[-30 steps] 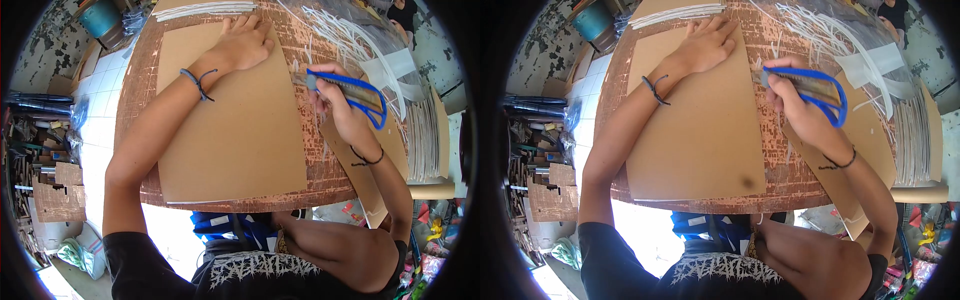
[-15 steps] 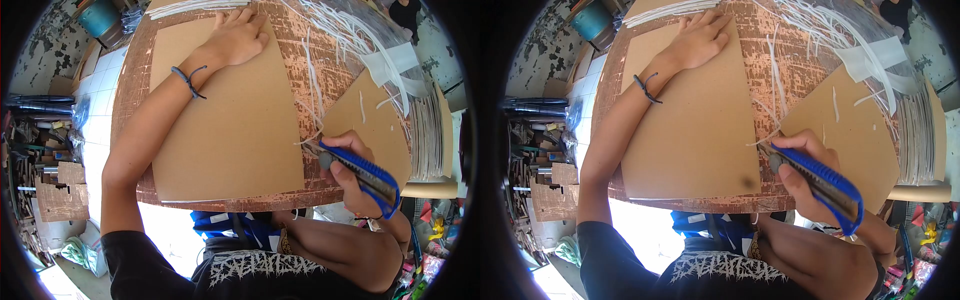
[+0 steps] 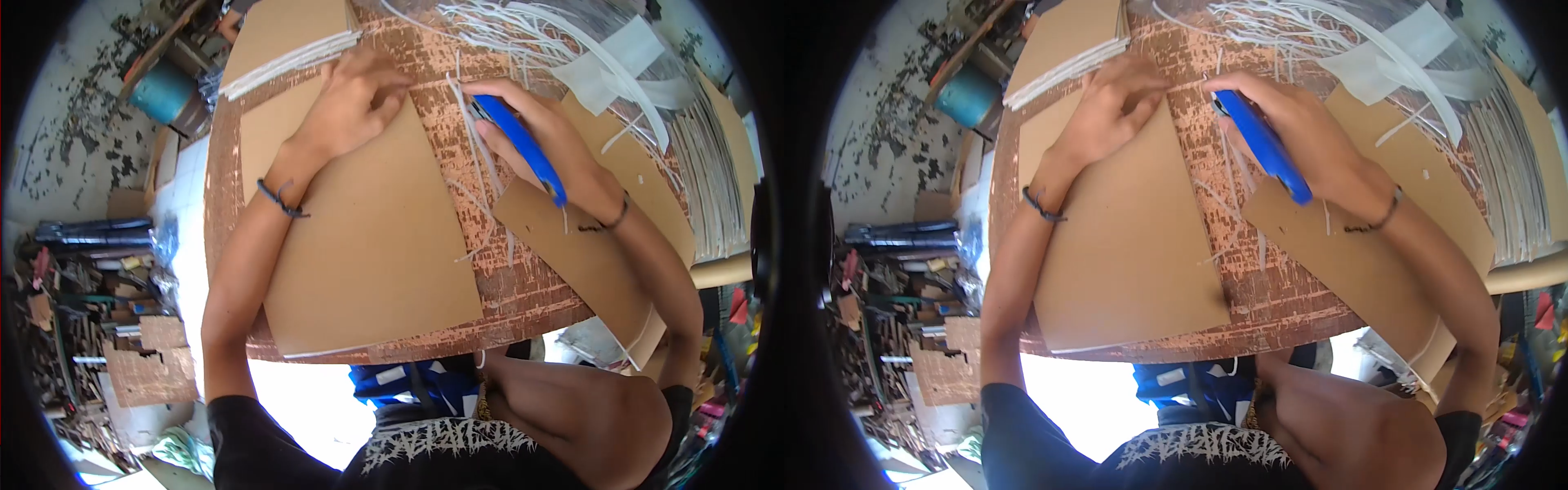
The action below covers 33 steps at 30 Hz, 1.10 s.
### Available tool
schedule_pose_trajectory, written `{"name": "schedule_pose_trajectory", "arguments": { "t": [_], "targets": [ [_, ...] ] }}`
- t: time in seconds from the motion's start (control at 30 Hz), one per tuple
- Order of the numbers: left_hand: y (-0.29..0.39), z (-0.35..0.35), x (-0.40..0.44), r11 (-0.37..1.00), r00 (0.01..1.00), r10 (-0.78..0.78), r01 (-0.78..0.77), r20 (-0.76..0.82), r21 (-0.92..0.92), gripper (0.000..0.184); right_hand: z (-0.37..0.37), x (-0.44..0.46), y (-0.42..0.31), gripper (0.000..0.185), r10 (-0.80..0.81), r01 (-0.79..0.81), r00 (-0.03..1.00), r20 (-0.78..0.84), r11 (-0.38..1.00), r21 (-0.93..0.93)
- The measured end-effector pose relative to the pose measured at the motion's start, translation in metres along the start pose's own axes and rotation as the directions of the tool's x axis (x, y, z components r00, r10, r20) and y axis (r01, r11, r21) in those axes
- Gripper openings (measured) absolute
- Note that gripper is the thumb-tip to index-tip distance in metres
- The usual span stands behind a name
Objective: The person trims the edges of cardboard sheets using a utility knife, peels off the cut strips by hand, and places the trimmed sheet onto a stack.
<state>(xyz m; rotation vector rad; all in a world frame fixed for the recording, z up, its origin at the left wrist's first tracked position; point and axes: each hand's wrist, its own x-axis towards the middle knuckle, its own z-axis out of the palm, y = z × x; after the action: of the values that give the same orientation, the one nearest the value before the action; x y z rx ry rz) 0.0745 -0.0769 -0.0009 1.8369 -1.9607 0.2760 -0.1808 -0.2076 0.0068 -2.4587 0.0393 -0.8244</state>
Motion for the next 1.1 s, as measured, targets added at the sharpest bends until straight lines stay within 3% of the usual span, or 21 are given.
{"name": "schedule_pose_trajectory", "arguments": {
  "t": [0.07,0.1,0.23,0.4,0.53,0.63,0.73,0.83,0.93,1.03,1.1],
  "targets": [
    [0.004,-0.014,0.003,0.996,0.983,0.071,-0.060,0.167,-0.066,0.025,0.008,0.002,0.028,0.039,-0.018,0.018,1.000,-0.002,1.000,0.000],
    [0.010,-0.023,0.003,0.993,0.975,0.110,-0.098,0.195,-0.070,0.026,0.001,0.003,0.014,0.045,0.094,-0.105,0.991,0.093,0.987,0.122],
    [0.054,-0.053,0.006,0.990,0.895,0.134,-0.105,0.426,-0.091,0.034,0.008,-0.002,0.030,0.055,-0.119,0.119,0.992,-0.030,0.993,-0.027],
    [0.074,-0.049,0.001,0.978,0.910,0.137,-0.187,0.390,0.093,0.032,0.003,-0.003,0.031,0.061,-0.162,0.162,0.987,0.005,0.984,-0.076],
    [0.085,-0.048,0.002,0.952,0.912,0.131,-0.226,0.388,0.209,0.024,0.000,-0.004,0.025,0.062,-0.083,0.086,0.995,0.049,0.995,-0.058],
    [0.093,-0.054,-0.001,0.892,0.912,0.224,-0.334,0.342,0.306,0.017,0.003,-0.004,0.029,0.062,-0.118,0.119,0.993,0.022,0.987,-0.103],
    [0.094,-0.053,-0.001,0.897,0.959,0.222,-0.272,0.178,0.347,0.006,0.005,-0.005,0.032,0.062,-0.105,0.107,0.994,0.021,0.989,-0.104],
    [0.090,-0.063,0.005,0.923,0.973,0.177,-0.216,0.147,0.319,0.009,0.003,-0.003,0.028,0.062,-0.078,0.080,0.996,0.035,0.995,-0.061],
    [0.089,-0.061,0.003,0.962,0.963,0.192,-0.223,0.191,0.156,0.009,0.003,-0.004,0.030,0.061,-0.114,0.114,0.993,0.006,0.990,-0.077],
    [0.092,-0.059,0.004,0.991,0.943,0.076,-0.107,0.323,0.081,0.009,0.002,-0.004,0.028,0.063,-0.110,0.111,0.994,0.018,0.992,-0.066],
    [0.087,-0.053,0.003,0.989,0.953,0.142,-0.147,0.267,-0.001,0.009,0.003,-0.003,0.030,0.064,-0.131,0.131,0.991,0.001,0.988,-0.076]
  ]
}}
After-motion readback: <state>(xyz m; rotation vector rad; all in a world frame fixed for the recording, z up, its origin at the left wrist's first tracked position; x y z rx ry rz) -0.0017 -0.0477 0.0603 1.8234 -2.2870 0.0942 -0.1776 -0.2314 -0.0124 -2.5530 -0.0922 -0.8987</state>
